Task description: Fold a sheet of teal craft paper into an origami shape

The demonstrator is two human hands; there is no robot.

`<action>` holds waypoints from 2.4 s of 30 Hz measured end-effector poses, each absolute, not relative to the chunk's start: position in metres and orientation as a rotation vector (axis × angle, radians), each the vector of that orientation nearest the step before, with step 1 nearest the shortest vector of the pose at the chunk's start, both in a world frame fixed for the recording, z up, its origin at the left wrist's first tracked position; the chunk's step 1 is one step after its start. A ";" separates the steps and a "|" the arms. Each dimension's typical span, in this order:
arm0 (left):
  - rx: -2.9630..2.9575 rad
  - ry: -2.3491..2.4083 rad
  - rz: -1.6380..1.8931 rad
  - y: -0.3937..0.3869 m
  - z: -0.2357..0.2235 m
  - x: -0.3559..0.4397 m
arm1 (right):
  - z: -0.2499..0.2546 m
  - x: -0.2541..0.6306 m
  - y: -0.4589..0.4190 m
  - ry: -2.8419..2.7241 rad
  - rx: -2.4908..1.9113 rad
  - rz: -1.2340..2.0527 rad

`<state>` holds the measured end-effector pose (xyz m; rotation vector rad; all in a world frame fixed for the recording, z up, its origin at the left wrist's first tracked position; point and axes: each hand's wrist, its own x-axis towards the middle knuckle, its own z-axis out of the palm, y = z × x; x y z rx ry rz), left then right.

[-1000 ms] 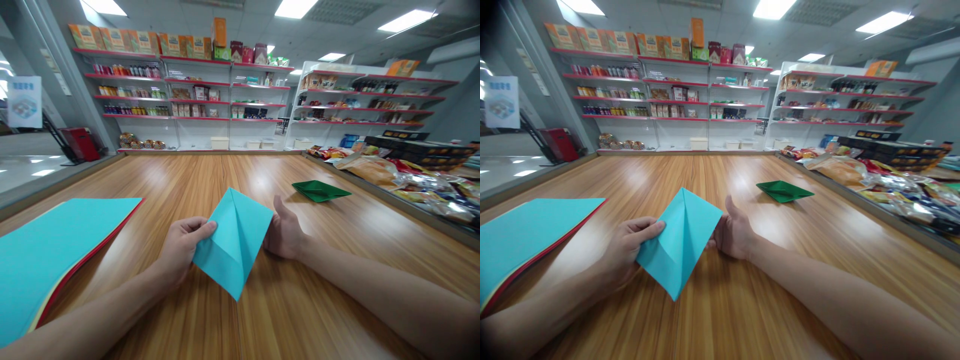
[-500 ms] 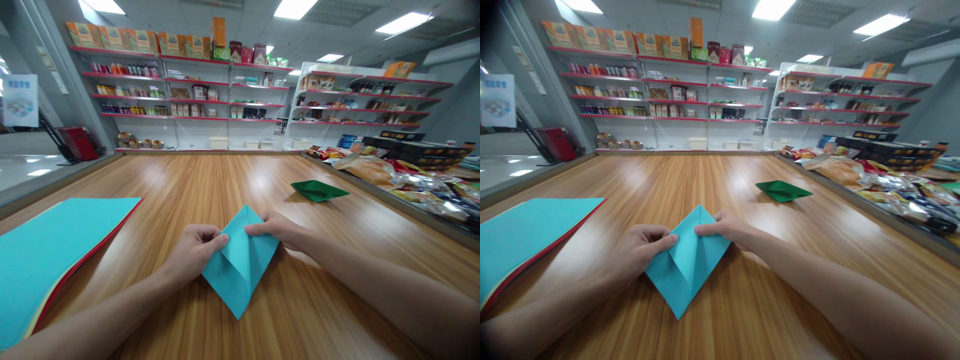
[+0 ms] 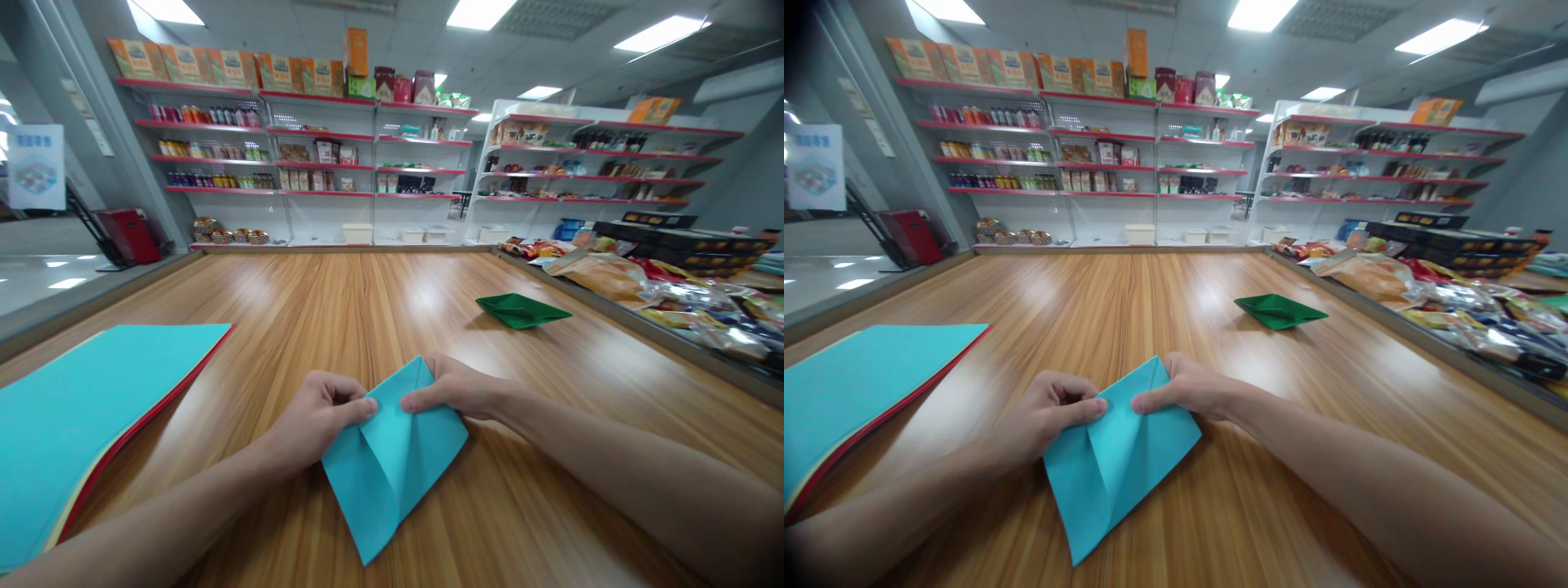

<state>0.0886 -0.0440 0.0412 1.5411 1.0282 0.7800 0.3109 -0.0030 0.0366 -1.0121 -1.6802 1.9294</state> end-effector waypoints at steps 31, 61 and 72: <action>1.479 1.242 1.538 -0.051 0.037 0.096 | 0.025 0.271 -0.020 -1.088 -0.620 1.836; 1.215 1.109 1.446 -0.051 0.034 0.095 | 0.023 0.273 -0.022 -1.446 -0.631 1.499; 1.142 1.095 1.432 -0.050 0.037 0.095 | 0.014 0.277 -0.021 -1.597 -0.610 1.543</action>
